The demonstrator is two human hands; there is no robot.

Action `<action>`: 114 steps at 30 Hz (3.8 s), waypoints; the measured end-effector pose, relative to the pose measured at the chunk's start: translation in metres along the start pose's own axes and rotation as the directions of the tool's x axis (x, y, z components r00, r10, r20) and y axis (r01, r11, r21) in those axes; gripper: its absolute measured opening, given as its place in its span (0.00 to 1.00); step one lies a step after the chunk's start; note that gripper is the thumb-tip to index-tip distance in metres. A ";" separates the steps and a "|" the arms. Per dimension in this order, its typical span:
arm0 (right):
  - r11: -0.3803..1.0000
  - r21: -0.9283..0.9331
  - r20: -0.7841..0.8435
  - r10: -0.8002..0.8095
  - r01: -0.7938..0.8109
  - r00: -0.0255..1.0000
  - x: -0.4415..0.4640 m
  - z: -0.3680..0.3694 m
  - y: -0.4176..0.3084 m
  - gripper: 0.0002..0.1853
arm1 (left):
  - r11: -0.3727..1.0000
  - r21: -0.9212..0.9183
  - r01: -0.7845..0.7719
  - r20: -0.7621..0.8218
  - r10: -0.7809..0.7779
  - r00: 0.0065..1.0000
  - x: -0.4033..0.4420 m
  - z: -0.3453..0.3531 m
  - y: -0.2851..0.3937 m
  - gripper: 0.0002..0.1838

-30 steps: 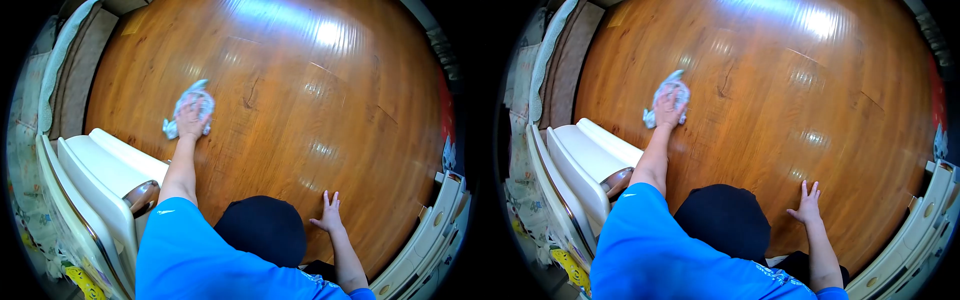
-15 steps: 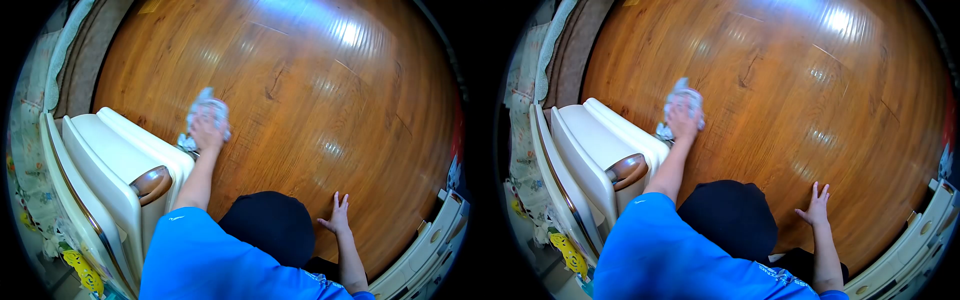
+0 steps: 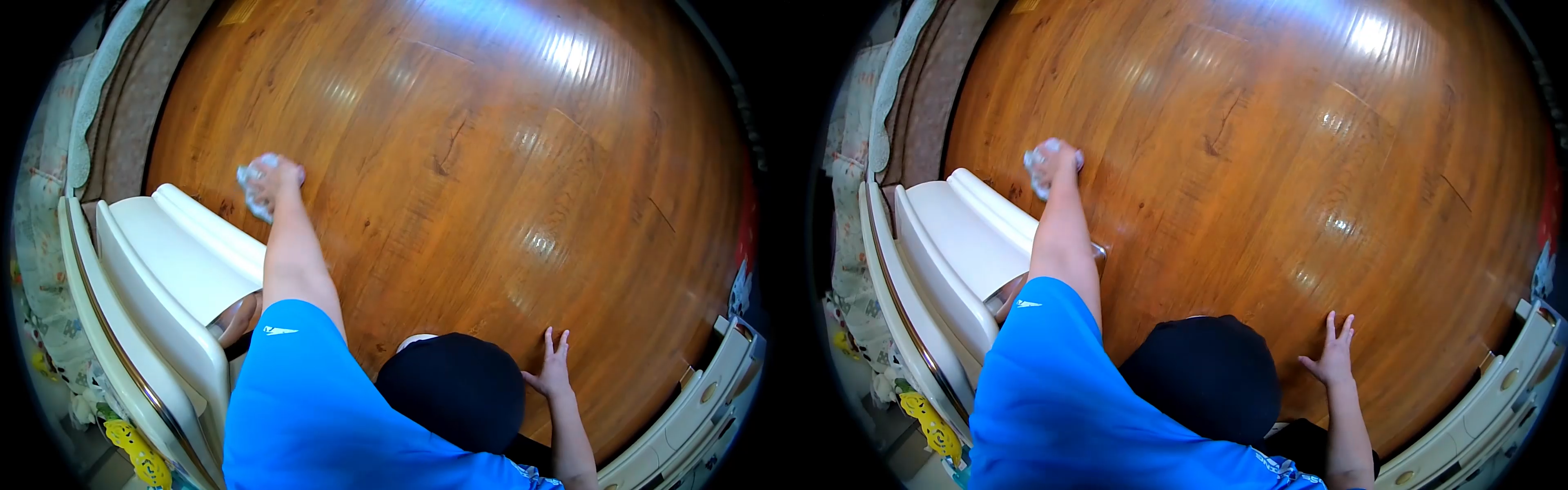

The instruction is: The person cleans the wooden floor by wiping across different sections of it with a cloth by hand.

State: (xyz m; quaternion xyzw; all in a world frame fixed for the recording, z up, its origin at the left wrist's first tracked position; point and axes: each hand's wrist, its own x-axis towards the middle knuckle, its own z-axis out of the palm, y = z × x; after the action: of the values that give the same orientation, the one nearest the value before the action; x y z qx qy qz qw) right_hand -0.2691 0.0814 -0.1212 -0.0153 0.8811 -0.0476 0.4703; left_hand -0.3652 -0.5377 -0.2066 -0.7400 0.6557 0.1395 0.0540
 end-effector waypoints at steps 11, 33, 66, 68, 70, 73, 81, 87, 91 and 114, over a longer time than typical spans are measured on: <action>0.999 0.001 0.009 -0.037 0.037 0.999 0.005 0.003 0.010 0.68 | 0.239 0.110 -0.965 0.060 0.967 0.247 -0.206 0.080 0.031 0.28; 0.999 -0.048 -0.019 0.025 -0.026 1.000 0.003 0.010 0.004 0.67 | -0.075 0.069 -0.995 -0.019 0.997 -0.077 -0.262 0.128 0.023 0.27; 0.981 0.158 -0.239 -0.075 0.115 0.968 -0.003 0.022 0.030 0.47 | -0.532 -0.641 -0.553 0.158 0.614 -0.773 -0.391 0.091 -0.125 0.26; 0.879 0.390 -0.467 -0.068 0.274 0.882 0.014 0.047 0.055 0.39 | -0.534 -0.630 -0.564 -0.013 0.734 -0.679 -0.368 0.076 -0.105 0.24; 0.821 0.466 -0.596 0.016 0.330 0.803 0.012 0.038 0.040 0.33 | -0.461 -0.538 -0.706 -0.029 0.847 -0.531 -0.336 0.066 -0.092 0.23; 0.813 0.309 -0.729 -0.131 0.494 0.672 0.027 0.024 -0.007 0.32 | -0.299 -0.427 -0.853 -0.038 0.949 -0.314 -0.294 0.063 -0.080 0.23; 0.758 -0.275 -0.424 -0.647 0.591 0.633 0.041 0.064 -0.091 0.35 | -0.283 -0.480 -0.830 0.224 0.875 -0.429 -0.313 0.073 -0.098 0.21; 0.931 -0.144 -0.724 -0.331 0.336 0.605 0.010 0.113 0.047 0.29 | -0.495 -0.474 -0.728 0.293 0.691 -0.661 -0.354 0.066 -0.093 0.25; 0.939 0.271 -0.651 0.339 -0.210 0.679 0.008 0.100 0.150 0.30 | -0.513 -0.427 -0.745 0.340 0.672 -0.658 -0.349 0.067 -0.072 0.26; 0.997 -0.014 -0.602 0.053 -0.076 0.797 -0.050 0.134 0.322 0.37 | -0.711 -0.355 -0.607 0.742 0.182 -0.646 -0.501 0.075 -0.034 0.24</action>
State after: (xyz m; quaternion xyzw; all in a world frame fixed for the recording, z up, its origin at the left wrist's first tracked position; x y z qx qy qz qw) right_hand -0.1243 0.3959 -0.1860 0.0218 0.9855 -0.0174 0.1676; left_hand -0.3924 -0.0350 -0.1431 0.4515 0.8169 0.0711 0.3517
